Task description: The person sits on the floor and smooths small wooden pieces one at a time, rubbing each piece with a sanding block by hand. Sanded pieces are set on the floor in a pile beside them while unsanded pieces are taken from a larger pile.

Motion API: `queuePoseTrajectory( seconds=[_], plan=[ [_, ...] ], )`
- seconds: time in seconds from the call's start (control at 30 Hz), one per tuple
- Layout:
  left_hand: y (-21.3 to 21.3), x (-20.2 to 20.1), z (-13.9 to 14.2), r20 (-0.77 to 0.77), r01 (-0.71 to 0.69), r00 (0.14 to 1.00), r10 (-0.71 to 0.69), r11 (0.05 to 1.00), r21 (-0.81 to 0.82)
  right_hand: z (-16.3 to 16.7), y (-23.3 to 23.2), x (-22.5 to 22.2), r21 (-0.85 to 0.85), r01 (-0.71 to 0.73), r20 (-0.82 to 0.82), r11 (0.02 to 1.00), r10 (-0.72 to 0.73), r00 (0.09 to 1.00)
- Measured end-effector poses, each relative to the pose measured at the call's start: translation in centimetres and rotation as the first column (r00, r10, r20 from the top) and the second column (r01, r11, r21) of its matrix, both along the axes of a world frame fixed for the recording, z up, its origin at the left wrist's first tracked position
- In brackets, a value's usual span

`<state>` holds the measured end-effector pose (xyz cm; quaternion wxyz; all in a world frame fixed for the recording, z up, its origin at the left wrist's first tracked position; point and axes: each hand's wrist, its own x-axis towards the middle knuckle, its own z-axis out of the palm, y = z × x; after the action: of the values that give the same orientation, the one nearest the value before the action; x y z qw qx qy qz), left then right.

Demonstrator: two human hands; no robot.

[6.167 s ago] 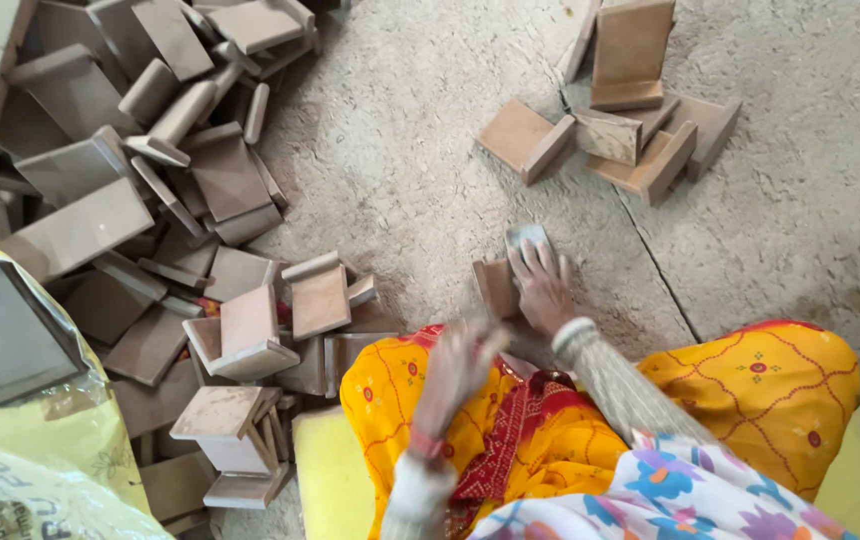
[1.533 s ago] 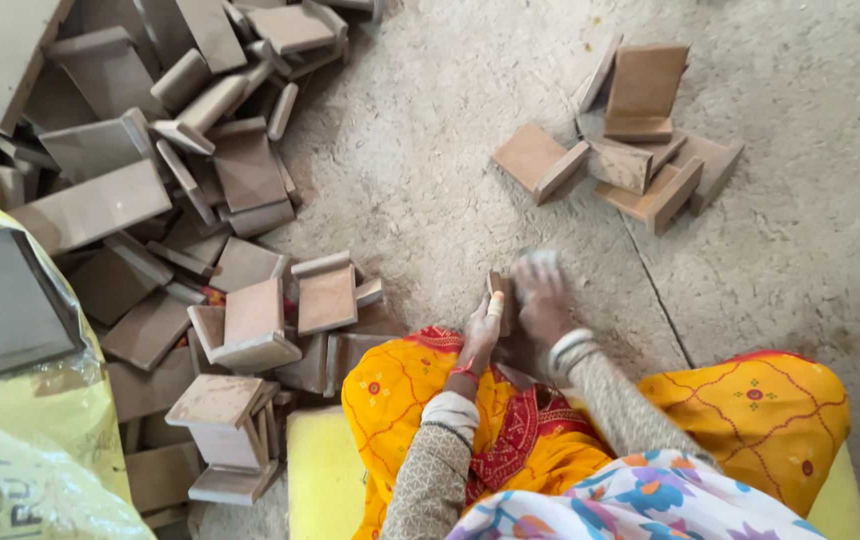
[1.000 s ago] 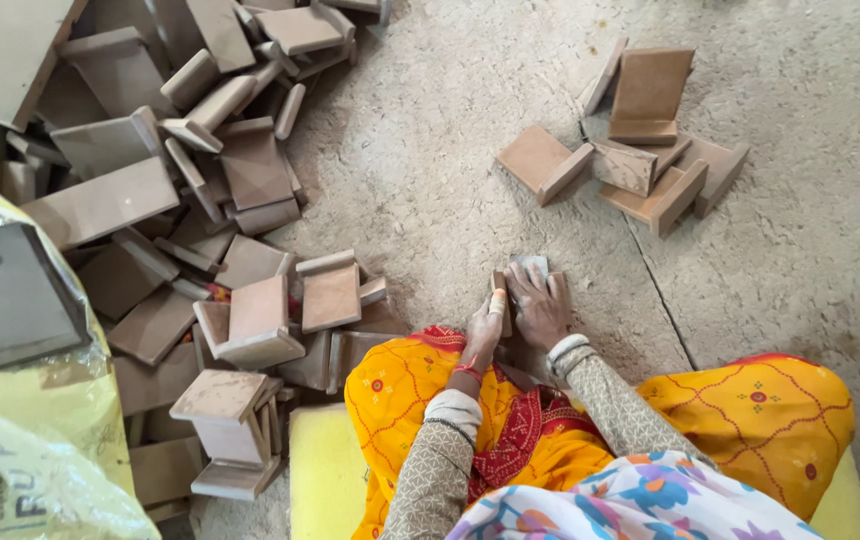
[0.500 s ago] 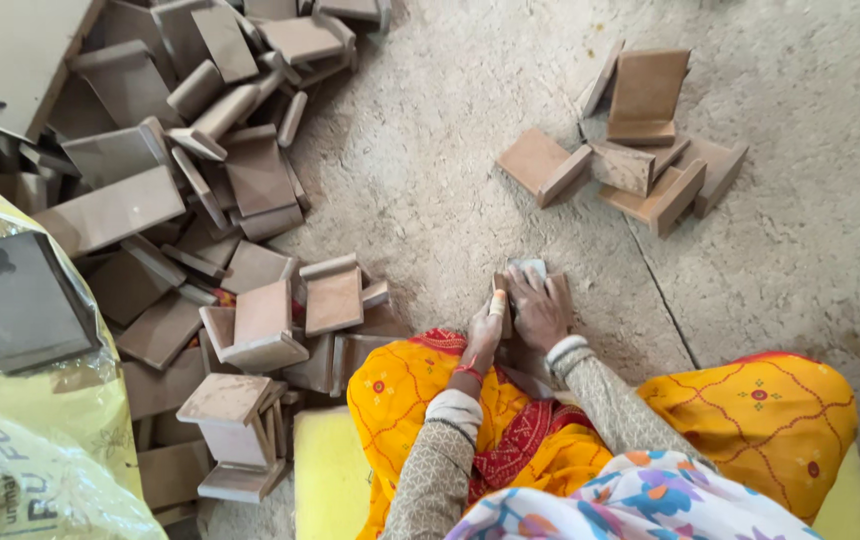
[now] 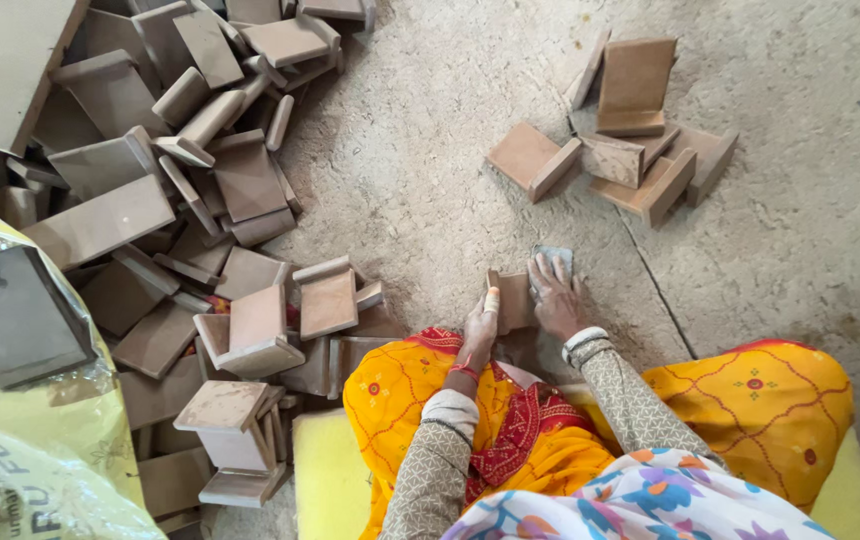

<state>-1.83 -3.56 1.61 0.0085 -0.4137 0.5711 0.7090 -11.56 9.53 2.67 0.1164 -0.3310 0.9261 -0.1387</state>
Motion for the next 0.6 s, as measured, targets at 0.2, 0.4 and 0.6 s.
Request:
queuePoseTrajectory(
  seconds=[0.2, 0.4, 0.6],
  plan=[
    [0.2, 0.2, -0.5, -0.01, 0.042, 0.999, -0.044, 0.982, -0.186, 0.5, 5.5, 7.8, -0.04, 0.011, 0.087, 0.999, -0.007, 0.996],
    [0.0, 0.2, -0.6, -0.024, 0.035, 0.999, -0.039, 0.988, -0.152, -0.3, 2.8, 3.5, -0.028, -0.007, -0.061, 1.0, 0.005, 0.998],
    [-0.7, -0.3, 0.5, -0.095, 0.003, 0.995, 0.0, 0.999, 0.035, 0.0, 3.0, 4.2, -0.088, -0.021, -0.142, 0.996, 0.008, 0.99]
  ],
)
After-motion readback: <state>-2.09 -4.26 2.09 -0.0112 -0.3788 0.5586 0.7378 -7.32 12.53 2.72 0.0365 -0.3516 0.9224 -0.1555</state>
